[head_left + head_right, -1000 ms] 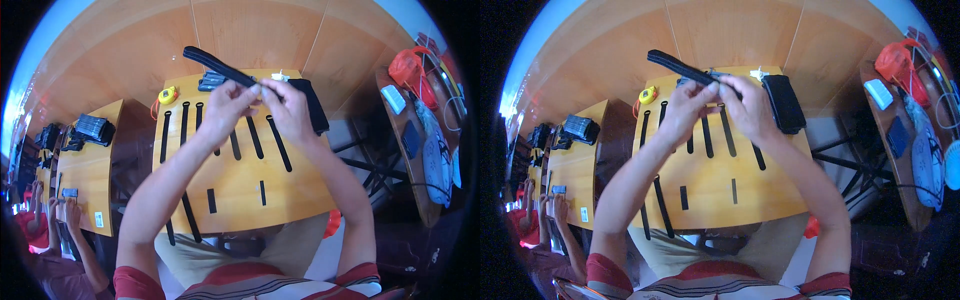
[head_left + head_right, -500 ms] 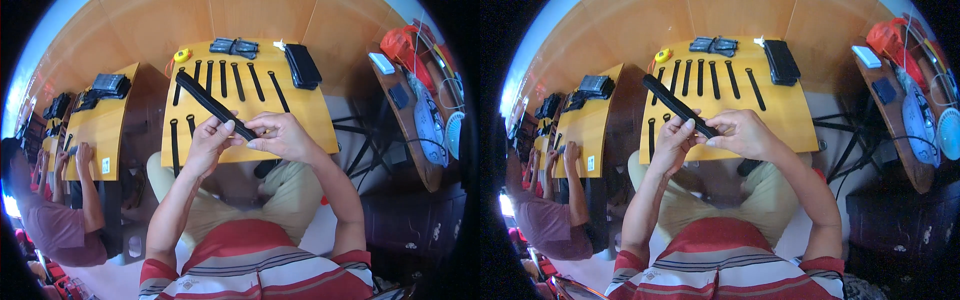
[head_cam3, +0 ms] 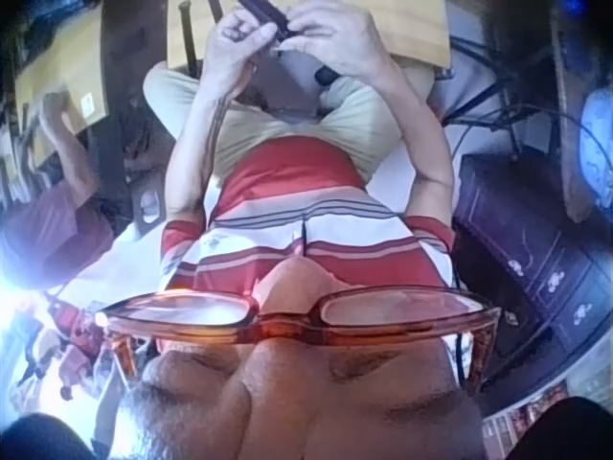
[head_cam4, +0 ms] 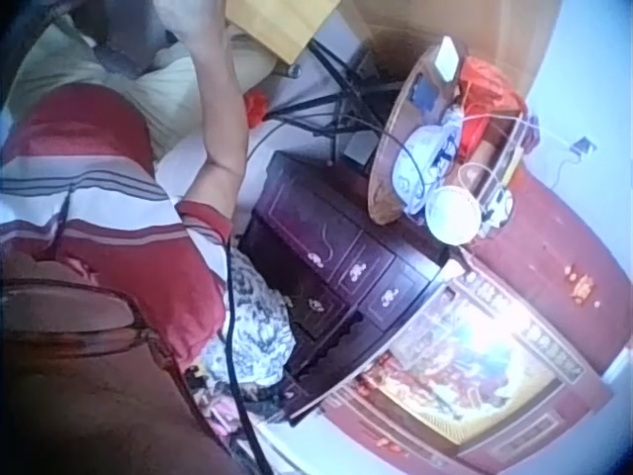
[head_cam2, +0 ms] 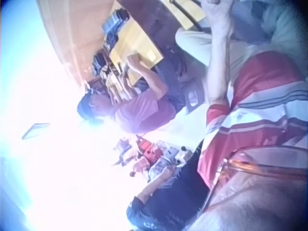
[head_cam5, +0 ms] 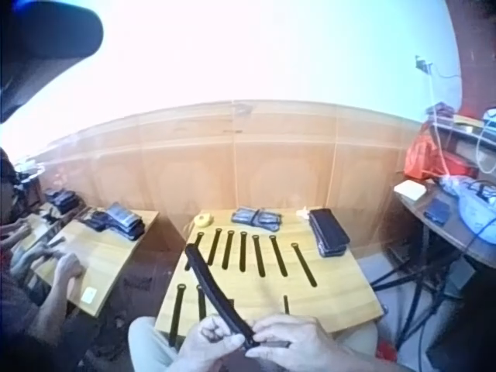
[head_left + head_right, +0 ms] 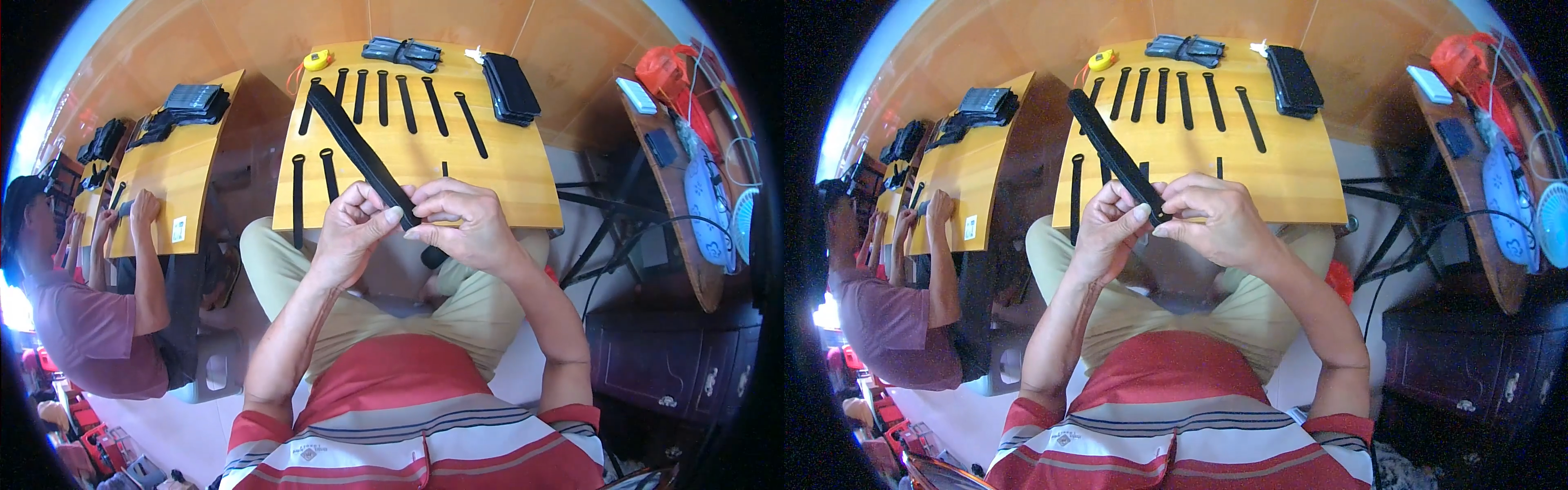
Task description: Assembling, measuring, and organizing black fabric velcro straps at a workstation.
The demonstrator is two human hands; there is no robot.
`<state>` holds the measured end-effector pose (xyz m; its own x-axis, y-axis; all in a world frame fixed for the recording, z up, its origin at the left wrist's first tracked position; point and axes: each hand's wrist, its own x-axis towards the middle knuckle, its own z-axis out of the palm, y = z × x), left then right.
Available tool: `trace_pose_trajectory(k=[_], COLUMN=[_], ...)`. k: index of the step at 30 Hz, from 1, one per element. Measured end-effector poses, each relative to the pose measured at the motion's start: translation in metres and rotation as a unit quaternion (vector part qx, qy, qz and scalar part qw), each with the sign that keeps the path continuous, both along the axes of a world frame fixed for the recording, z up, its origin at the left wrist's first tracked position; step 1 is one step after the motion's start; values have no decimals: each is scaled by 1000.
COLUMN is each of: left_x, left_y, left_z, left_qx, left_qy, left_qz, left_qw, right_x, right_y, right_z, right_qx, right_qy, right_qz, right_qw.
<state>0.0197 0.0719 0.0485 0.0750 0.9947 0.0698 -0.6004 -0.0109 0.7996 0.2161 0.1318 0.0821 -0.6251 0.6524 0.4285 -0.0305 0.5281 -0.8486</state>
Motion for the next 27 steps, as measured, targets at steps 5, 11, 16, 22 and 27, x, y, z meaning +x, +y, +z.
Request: trace_pose_trajectory(k=[5,11,16,22,27], left_x=[1,3,7,7,7], left_y=[-5,-9,-8,-7,-8], left_z=[-6,-11,-14,-20,-23], left_qx=[12,25,10,6,14], left_qy=[18,31,14,26,53], left_qz=[8,-3,-13,-19,-16], left_qw=[1000,999,1000,999,998], right_x=[5,11,15,19,19], right_y=[-4,-6,-7,-8,-8], right_z=[6,8,2,2,0], right_qx=[87,91,115,131,135], right_qy=[-64,-80,-93,-104,-113], right_qz=[8,23,9,14,20], right_qw=[994,992,989,986,984])
